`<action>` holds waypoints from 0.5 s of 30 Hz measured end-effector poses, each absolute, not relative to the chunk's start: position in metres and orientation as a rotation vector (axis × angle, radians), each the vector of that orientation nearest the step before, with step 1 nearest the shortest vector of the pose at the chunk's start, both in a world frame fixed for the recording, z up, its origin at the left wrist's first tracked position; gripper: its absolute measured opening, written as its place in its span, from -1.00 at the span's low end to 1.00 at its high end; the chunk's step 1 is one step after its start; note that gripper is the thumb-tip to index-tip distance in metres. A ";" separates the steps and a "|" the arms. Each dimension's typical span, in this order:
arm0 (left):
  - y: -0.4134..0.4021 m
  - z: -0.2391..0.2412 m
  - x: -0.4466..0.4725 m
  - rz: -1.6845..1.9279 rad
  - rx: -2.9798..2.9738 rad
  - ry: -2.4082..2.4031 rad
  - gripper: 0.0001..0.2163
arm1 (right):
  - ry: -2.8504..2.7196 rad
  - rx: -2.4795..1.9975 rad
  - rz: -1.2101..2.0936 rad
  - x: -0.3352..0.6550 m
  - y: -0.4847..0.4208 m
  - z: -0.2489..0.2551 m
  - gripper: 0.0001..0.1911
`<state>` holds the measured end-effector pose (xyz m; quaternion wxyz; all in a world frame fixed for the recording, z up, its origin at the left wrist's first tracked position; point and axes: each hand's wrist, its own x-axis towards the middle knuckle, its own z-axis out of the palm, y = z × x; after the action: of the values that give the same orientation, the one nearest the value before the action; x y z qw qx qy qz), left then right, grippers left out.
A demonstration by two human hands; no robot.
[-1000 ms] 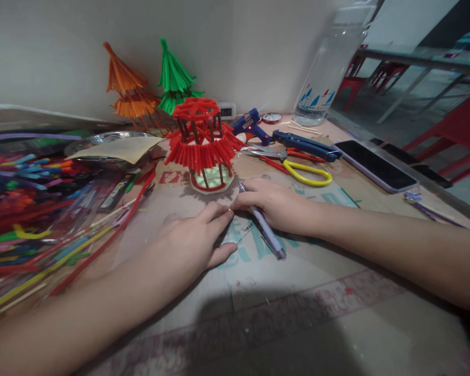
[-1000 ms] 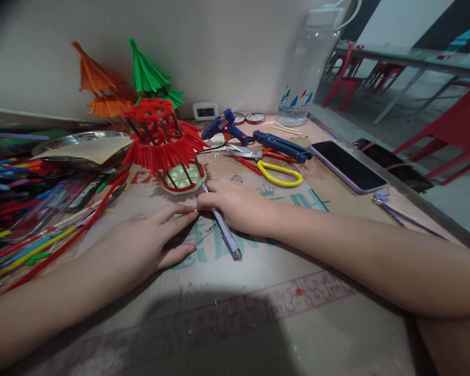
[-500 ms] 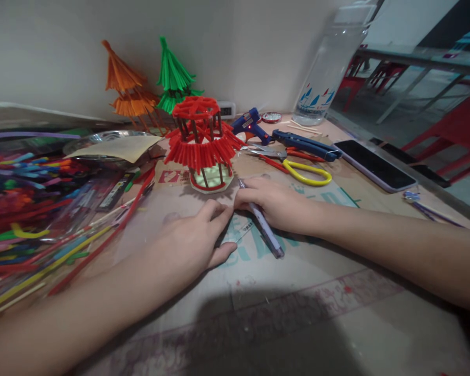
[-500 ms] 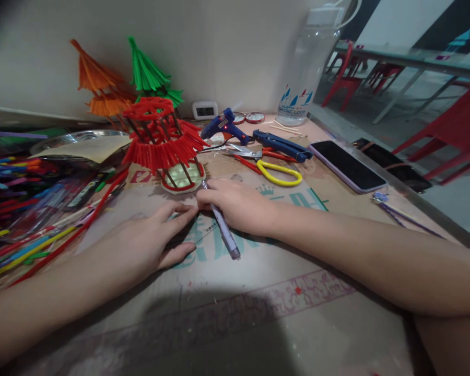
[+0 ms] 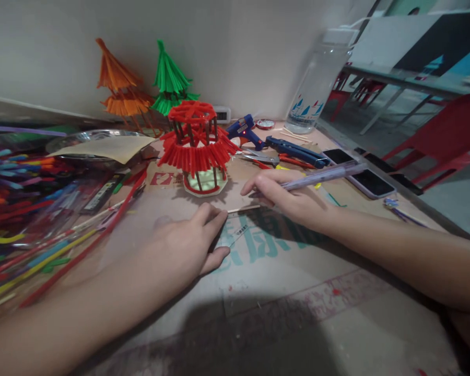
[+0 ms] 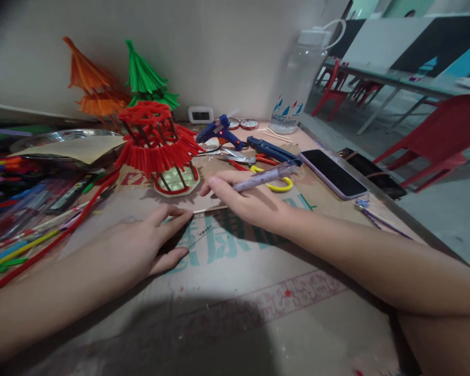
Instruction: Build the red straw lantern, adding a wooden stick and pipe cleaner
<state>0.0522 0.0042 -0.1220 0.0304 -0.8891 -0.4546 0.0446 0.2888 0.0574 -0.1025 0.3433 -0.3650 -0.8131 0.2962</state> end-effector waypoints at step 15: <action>0.006 -0.126 0.048 -0.073 -2.848 -1.453 -0.56 | -2.080 -1.035 0.605 0.283 0.060 -0.123 -0.76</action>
<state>0.0482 0.0056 -0.1262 -0.0281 -0.8902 -0.4541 -0.0227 0.2831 0.0604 -0.1232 0.3619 -0.4019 -0.8076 0.2350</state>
